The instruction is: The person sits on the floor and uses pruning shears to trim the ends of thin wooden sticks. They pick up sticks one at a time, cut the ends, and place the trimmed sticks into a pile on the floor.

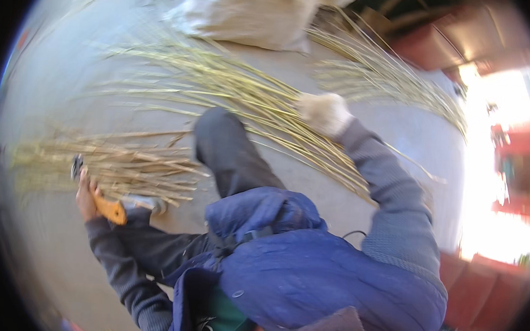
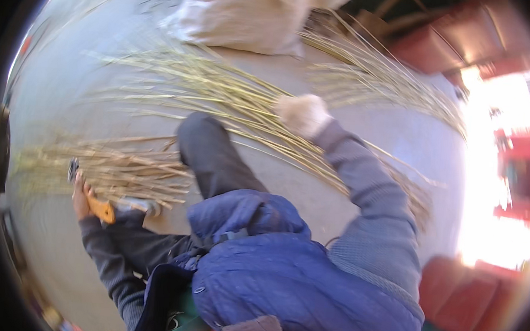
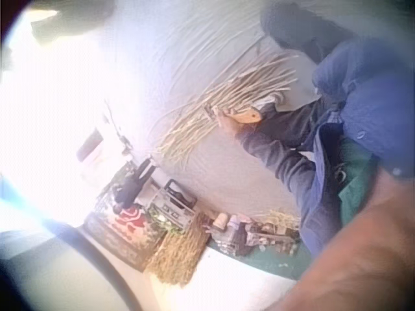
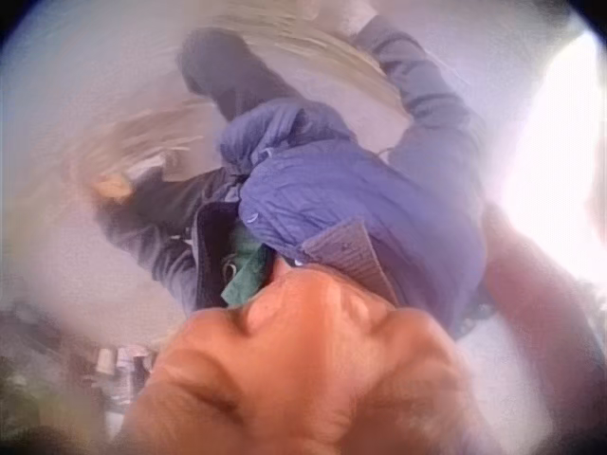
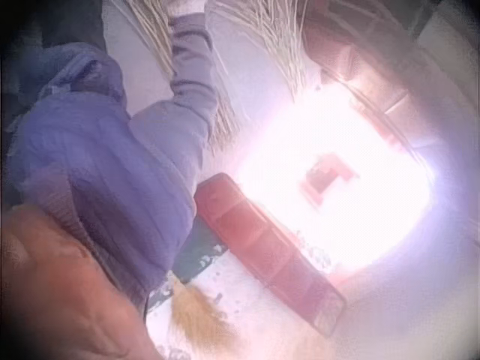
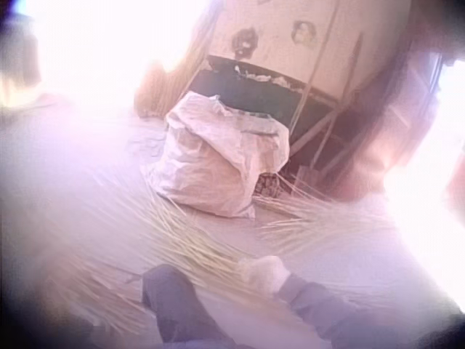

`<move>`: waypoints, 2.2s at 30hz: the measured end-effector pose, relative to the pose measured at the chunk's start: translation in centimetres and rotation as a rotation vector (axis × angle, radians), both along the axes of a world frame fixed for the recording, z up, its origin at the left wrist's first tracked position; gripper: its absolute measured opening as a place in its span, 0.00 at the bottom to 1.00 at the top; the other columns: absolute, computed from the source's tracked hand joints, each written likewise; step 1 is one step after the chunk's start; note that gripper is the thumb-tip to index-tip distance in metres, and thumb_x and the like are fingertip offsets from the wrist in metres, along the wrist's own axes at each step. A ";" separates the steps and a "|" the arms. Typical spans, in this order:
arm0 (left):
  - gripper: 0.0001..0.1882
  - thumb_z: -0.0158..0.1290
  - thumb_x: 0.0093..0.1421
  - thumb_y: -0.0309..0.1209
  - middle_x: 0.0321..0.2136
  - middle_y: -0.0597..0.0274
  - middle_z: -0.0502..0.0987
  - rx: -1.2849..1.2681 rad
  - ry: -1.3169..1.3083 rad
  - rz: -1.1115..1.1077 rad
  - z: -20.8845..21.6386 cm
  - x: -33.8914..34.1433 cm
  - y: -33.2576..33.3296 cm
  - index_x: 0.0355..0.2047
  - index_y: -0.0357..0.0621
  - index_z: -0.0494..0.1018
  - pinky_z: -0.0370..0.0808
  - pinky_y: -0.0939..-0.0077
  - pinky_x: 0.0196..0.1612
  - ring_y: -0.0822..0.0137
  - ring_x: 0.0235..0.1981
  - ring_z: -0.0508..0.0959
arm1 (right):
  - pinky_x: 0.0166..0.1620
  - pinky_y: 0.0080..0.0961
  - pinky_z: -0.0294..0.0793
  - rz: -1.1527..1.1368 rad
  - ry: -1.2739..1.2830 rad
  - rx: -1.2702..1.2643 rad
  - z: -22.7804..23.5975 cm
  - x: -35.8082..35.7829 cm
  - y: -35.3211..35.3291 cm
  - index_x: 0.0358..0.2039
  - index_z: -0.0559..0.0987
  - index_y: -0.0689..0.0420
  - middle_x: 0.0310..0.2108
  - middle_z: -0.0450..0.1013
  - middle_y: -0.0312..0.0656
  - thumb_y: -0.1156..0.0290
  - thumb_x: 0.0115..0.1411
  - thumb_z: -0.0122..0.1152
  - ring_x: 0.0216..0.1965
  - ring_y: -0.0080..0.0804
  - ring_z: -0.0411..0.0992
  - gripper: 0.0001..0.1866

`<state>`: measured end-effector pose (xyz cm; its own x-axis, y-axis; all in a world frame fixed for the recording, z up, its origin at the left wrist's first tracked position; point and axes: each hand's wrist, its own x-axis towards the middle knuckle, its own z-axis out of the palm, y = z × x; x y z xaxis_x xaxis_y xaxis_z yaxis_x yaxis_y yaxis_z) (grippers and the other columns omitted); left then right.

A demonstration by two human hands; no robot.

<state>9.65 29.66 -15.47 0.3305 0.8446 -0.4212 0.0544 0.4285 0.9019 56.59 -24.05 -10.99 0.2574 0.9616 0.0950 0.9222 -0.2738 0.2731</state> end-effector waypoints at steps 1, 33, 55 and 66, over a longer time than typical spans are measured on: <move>0.18 0.59 0.73 0.43 0.25 0.80 0.67 -0.021 -0.013 -0.055 -0.7 1.5 -0.6 0.58 0.52 0.78 0.65 0.87 0.24 0.83 0.21 0.65 | 0.20 0.37 0.74 -0.017 0.088 0.060 -1.4 0.1 0.5 0.38 0.78 0.49 0.22 0.76 0.35 0.70 0.61 0.57 0.22 0.37 0.79 0.05; 0.11 0.60 0.70 0.35 0.21 0.67 0.74 0.224 0.257 -0.322 3.3 9.9 -8.2 0.43 0.42 0.73 0.71 0.79 0.18 0.76 0.16 0.73 | 0.56 0.42 0.78 -0.484 0.687 0.228 -0.6 -0.4 31.1 0.48 0.83 0.52 0.47 0.83 0.47 0.52 0.71 0.57 0.52 0.44 0.81 0.19; 0.19 0.64 0.67 0.35 0.26 0.62 0.79 -0.012 0.361 -0.248 6.1 2.1 -7.0 0.48 0.32 0.72 0.76 0.77 0.22 0.75 0.20 0.78 | 0.49 0.35 0.85 -0.572 2.249 0.108 -20.8 -16.3 45.4 0.50 0.84 0.59 0.42 0.84 0.47 0.64 0.69 0.61 0.41 0.37 0.84 0.15; 0.21 0.70 0.63 0.35 0.33 0.54 0.83 -0.129 0.513 -0.268 7.2 0.1 -6.0 0.44 0.36 0.71 0.79 0.71 0.39 0.73 0.35 0.82 | 0.51 0.48 0.80 -0.267 0.521 -0.454 -37.8 -13.8 44.8 0.38 0.85 0.57 0.42 0.83 0.52 0.60 0.62 0.65 0.47 0.53 0.82 0.13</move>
